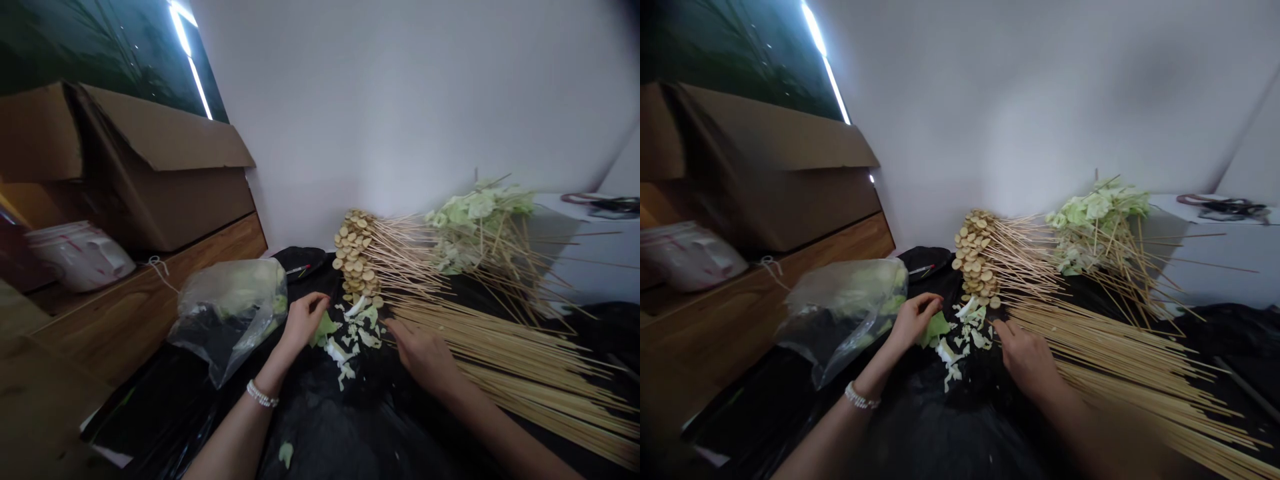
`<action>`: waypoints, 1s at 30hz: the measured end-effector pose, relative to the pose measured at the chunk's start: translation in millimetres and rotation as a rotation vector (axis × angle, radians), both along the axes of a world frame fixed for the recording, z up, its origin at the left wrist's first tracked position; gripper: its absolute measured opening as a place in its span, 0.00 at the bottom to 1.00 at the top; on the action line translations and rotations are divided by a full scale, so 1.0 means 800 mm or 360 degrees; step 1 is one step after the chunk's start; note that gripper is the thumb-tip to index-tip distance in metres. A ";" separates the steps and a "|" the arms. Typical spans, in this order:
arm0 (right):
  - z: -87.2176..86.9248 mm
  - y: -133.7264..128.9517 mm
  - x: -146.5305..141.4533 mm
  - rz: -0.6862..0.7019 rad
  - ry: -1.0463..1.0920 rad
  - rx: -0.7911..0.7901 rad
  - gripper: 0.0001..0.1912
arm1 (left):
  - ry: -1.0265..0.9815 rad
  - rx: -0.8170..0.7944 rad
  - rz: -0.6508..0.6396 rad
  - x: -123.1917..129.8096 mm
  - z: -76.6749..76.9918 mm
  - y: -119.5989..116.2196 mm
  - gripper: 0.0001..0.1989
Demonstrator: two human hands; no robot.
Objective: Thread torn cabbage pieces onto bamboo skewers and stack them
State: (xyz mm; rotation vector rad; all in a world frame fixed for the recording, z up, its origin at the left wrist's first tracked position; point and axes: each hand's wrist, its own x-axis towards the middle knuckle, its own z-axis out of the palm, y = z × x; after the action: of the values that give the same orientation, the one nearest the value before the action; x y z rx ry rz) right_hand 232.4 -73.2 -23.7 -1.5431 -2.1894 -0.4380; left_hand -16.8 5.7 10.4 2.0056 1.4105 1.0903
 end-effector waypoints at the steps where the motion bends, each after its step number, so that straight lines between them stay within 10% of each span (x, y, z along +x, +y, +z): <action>1: -0.001 0.000 0.000 0.0007 0.0002 -0.0008 0.18 | 0.0154 -0.0002 0.0043 -0.003 -0.001 0.002 0.12; 9: -0.003 0.002 0.001 0.0026 0.0030 -0.0015 0.18 | 0.0714 -0.0052 0.0125 -0.007 -0.012 0.000 0.15; 20: -0.002 0.001 0.001 0.0039 0.0028 -0.0026 0.19 | -0.0322 0.0278 0.0294 -0.006 -0.002 0.006 0.05; 30: 0.003 -0.004 -0.009 0.0169 -0.0065 -0.0225 0.16 | -0.1533 -0.0632 0.0092 0.009 -0.006 0.005 0.18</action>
State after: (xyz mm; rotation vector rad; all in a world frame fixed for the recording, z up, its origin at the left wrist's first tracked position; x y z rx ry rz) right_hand 225.6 -76.1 -21.0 -1.4915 -2.3654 -0.2896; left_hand -9.2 9.4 5.9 0.9234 1.0241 1.3841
